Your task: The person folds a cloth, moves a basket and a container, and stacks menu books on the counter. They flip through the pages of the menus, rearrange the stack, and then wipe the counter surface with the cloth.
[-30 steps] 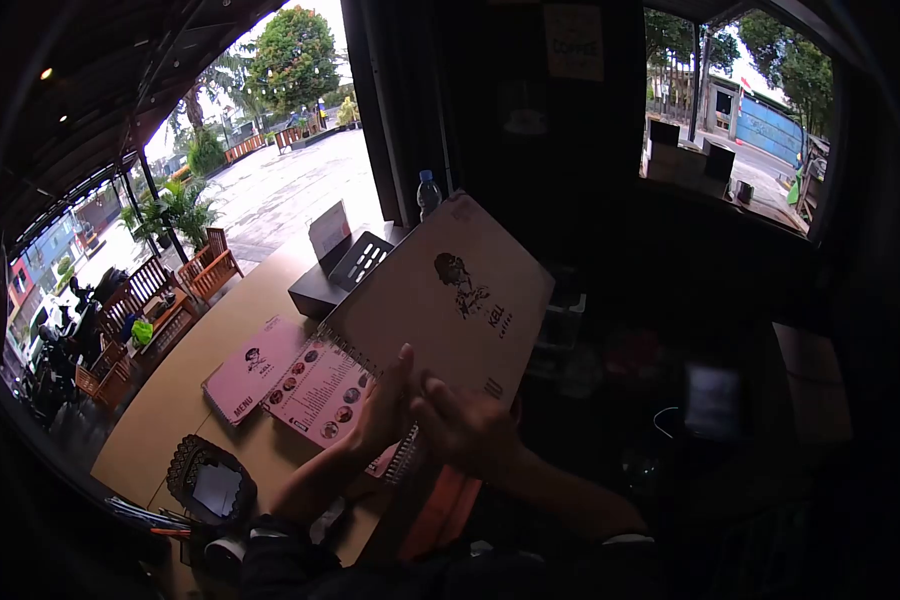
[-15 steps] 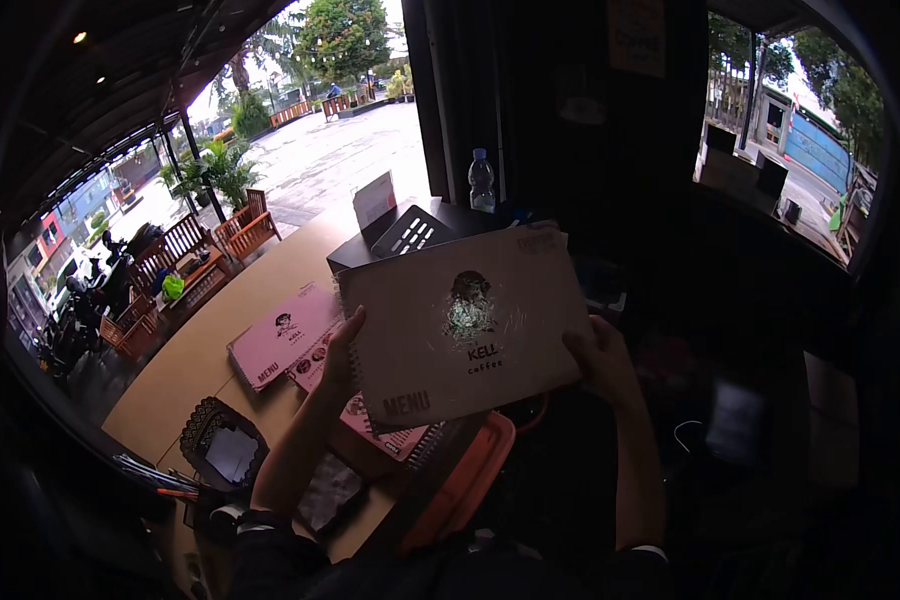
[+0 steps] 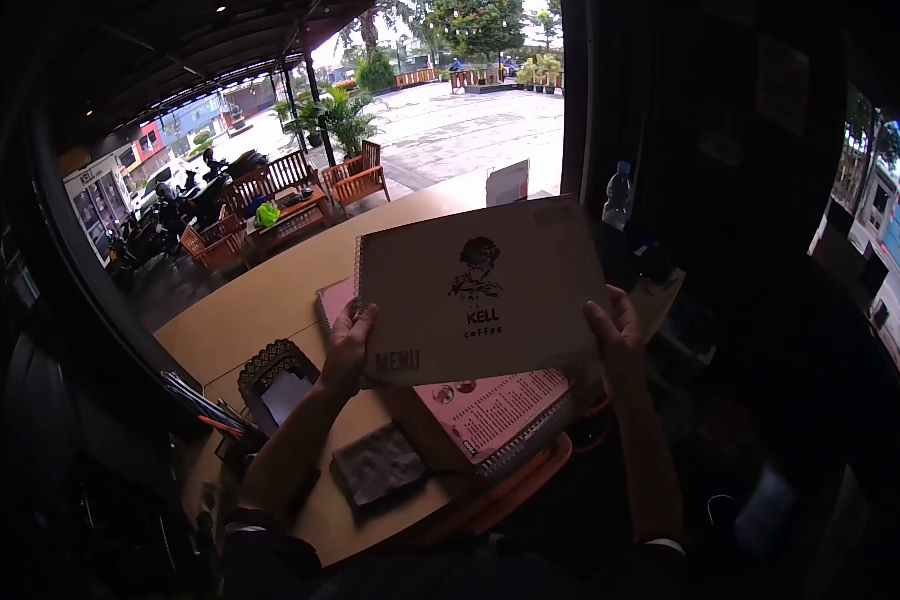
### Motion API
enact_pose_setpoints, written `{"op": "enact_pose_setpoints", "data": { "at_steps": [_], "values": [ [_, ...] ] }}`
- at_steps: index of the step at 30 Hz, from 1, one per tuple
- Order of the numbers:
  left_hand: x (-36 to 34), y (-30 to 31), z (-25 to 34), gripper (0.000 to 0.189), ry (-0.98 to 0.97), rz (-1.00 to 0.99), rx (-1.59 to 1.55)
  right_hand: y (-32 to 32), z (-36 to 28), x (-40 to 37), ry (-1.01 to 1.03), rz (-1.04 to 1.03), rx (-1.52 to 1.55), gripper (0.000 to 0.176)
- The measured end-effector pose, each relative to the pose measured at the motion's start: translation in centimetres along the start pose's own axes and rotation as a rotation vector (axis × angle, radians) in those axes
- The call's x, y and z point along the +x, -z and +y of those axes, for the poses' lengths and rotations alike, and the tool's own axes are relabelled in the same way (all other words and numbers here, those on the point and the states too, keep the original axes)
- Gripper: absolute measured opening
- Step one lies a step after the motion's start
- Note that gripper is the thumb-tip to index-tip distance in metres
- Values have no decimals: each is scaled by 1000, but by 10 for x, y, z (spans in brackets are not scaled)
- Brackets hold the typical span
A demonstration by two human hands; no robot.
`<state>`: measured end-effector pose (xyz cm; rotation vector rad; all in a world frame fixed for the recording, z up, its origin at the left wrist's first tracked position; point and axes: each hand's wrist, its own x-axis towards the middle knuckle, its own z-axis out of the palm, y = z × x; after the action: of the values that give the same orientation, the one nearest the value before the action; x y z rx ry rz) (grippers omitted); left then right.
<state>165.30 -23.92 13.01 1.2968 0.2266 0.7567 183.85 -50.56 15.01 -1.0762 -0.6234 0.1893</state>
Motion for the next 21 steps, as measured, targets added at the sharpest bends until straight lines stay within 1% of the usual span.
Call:
{"op": "enact_pose_setpoints", "data": {
  "at_steps": [2, 4, 5, 6, 8, 9, 10, 12, 13, 14, 16, 17, 18, 20, 21],
  "values": [
    [14, 20, 14, 26, -80, 124, 51, -18, 19, 39, 25, -119, 5, 41],
    [34, 50, 21, 27, -109, 158, 71, -41, 33, 69, -26, -142, 4, 46],
    [44, 62, 20, 28, -146, 224, 62, -53, 39, 78, -34, -139, -128, 53],
    [50, 75, 20, 28, -152, 236, 64, -63, 48, 82, -35, -152, -124, 53],
    [67, 104, 15, 28, -53, 374, 54, -80, 76, 94, -62, -247, -422, 56],
    [86, 130, -7, 28, -36, 485, 95, -85, 101, 100, -6, -292, -492, 57],
    [94, 138, -14, 28, -46, 492, 94, -89, 122, 102, 53, -335, -561, 58],
    [101, 146, -25, 28, 100, 617, 148, -104, 132, 95, -51, -436, -541, 58],
    [105, 147, -30, 30, 133, 663, 179, -106, 149, 95, -30, -479, -502, 58],
    [110, 149, -35, 30, 132, 670, 181, -108, 165, 95, -12, -520, -464, 57],
    [128, 166, -64, 30, 203, 749, 289, -112, 183, 90, 55, -571, -548, 56],
    [140, 188, -86, 31, 180, 721, 349, -110, 195, 89, 93, -586, -612, 55],
    [146, 204, -99, 31, 189, 722, 350, -116, 176, 80, -43, -608, -601, 55],
    [153, 222, -116, 43, 271, 695, 615, -115, 169, 72, -43, -658, -636, 55],
    [146, 212, -109, 43, 282, 692, 616, -112, 172, 70, -54, -657, -637, 55]
  ]
}}
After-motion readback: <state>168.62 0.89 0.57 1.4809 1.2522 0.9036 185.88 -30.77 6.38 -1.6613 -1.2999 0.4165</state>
